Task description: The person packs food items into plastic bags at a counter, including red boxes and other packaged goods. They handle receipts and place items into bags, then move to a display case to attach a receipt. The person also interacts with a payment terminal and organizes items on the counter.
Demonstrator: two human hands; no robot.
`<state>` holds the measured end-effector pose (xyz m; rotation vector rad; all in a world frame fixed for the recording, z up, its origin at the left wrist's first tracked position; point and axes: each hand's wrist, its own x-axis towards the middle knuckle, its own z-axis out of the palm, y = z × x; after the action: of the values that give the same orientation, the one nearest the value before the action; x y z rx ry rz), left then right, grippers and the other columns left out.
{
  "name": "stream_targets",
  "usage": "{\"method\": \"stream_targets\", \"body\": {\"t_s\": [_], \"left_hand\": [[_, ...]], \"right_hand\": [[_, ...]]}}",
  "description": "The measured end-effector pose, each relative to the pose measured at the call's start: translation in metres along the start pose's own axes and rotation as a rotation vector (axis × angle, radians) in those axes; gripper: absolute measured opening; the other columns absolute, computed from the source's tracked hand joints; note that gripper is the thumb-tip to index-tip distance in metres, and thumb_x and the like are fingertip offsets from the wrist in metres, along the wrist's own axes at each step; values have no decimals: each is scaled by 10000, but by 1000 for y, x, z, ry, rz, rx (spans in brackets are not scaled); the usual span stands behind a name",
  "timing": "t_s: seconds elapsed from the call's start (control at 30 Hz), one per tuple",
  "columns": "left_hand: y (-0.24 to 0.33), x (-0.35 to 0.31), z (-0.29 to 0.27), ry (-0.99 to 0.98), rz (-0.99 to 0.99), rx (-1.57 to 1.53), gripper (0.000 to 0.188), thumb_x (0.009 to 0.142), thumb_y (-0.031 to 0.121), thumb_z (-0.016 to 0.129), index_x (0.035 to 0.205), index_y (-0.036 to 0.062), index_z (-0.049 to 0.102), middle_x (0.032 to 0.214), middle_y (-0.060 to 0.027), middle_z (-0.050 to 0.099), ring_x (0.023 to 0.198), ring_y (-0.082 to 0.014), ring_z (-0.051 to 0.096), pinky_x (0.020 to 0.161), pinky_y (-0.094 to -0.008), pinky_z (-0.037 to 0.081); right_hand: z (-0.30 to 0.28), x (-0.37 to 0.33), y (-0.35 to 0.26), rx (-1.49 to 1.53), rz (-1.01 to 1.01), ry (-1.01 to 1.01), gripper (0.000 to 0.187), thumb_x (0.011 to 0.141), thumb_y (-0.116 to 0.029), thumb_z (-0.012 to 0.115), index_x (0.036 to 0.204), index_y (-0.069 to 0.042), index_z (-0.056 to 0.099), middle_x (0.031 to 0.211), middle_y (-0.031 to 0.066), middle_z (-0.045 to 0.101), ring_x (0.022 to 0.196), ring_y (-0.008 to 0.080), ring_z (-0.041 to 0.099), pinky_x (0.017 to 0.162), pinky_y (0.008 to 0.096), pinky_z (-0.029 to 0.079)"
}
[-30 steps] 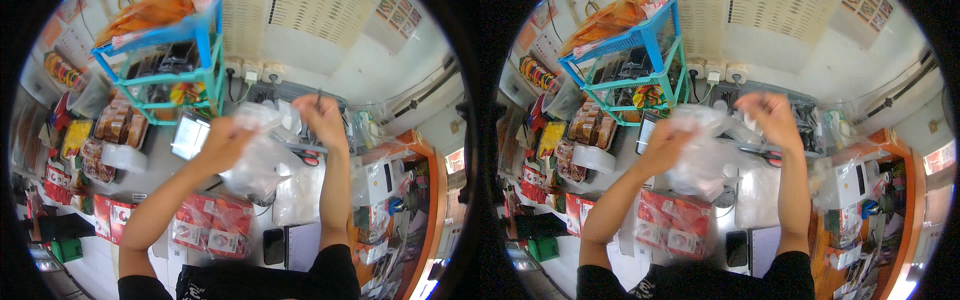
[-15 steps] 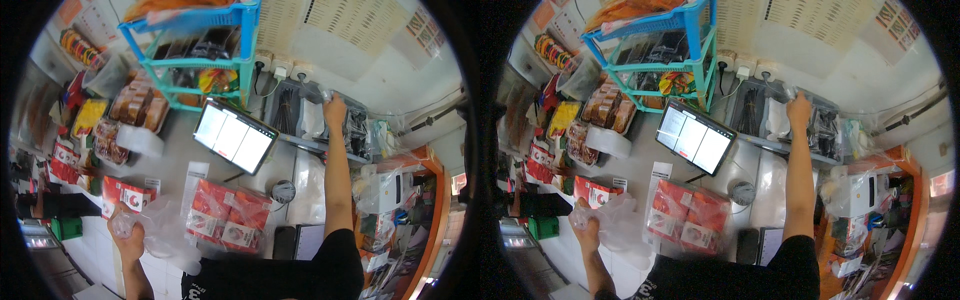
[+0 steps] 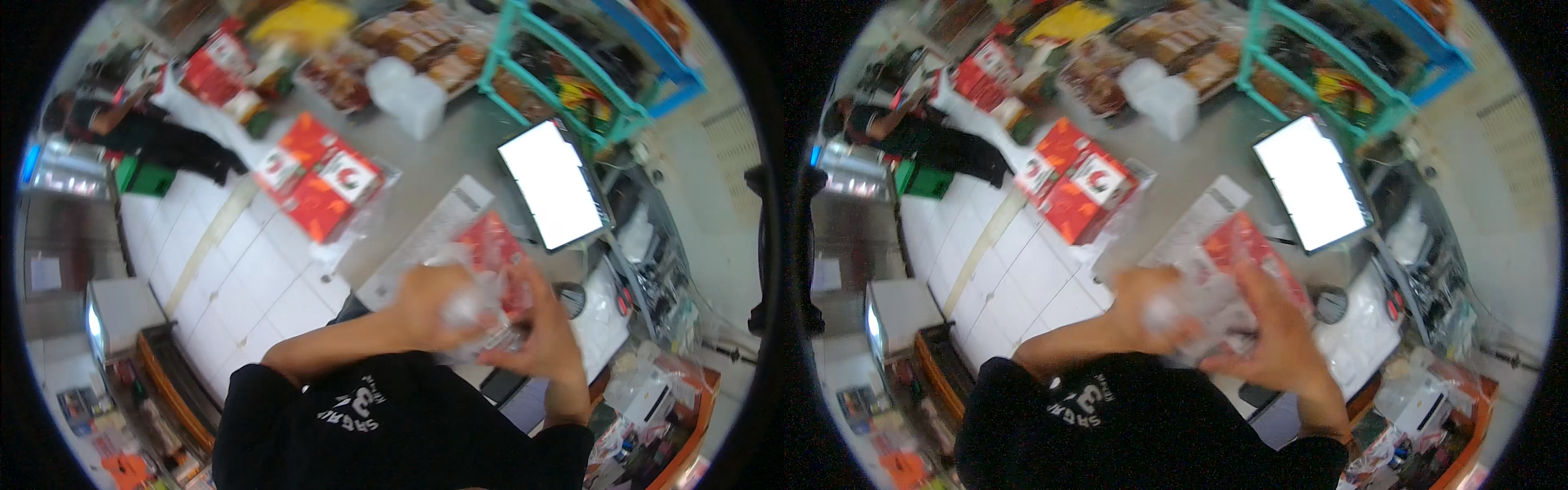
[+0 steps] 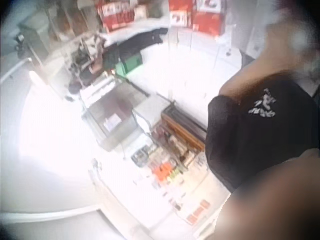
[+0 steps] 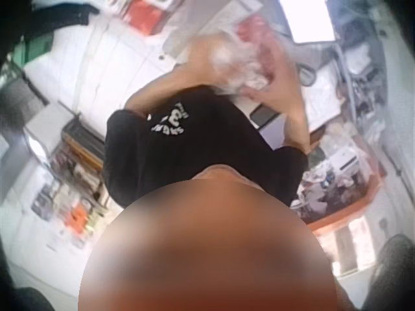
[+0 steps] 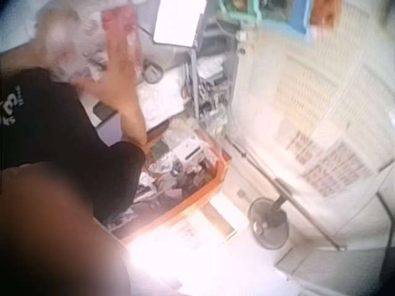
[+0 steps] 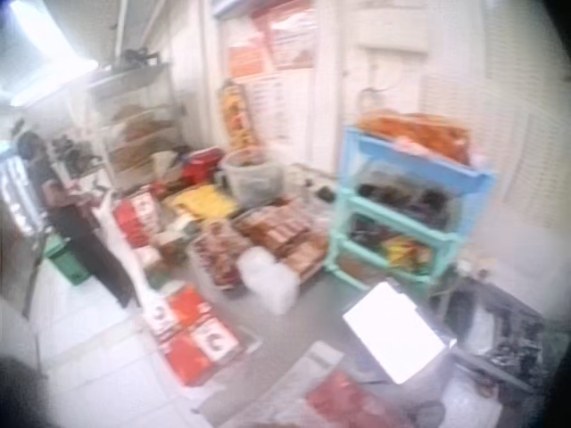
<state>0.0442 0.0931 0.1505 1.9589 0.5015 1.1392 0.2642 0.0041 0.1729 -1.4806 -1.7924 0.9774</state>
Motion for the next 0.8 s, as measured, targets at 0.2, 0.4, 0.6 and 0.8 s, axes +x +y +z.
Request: {"method": "stream_targets", "body": {"t_s": [0.2,0.4,0.6,0.8], "left_hand": [[-21,-40,-32,-331,216,-91,776,711,671,683,999,-38,553,1086,-217,527,891,-357,573,736,-416,481],[-109,-101,-179,253,3,28,342,906,314,586,976,-20,568,1010,-184,592,934,-320,583,777,-408,467],[-280,-108,-360,448,-614,151,125,911,98,613,984,-4,613,893,-75,630,819,-143,575,757,-279,460],[-389,-12,-364,-306,-588,193,374,845,81,659,1210,67,581,966,-118,688,905,-219,675,790,-333,523]], "right_hand": [[96,23,-28,382,96,97,836,710,-394,757,1348,42,441,1291,212,552,1209,322,541,1010,390,412],[172,52,6,584,249,426,653,701,-427,765,1120,40,585,1022,156,639,928,244,626,846,363,489],[264,135,32,-21,588,994,377,685,-202,788,934,48,656,837,118,671,783,207,644,699,344,505],[250,225,47,-230,831,633,456,681,-161,746,1103,-18,645,911,228,683,861,351,669,778,397,521]]}}
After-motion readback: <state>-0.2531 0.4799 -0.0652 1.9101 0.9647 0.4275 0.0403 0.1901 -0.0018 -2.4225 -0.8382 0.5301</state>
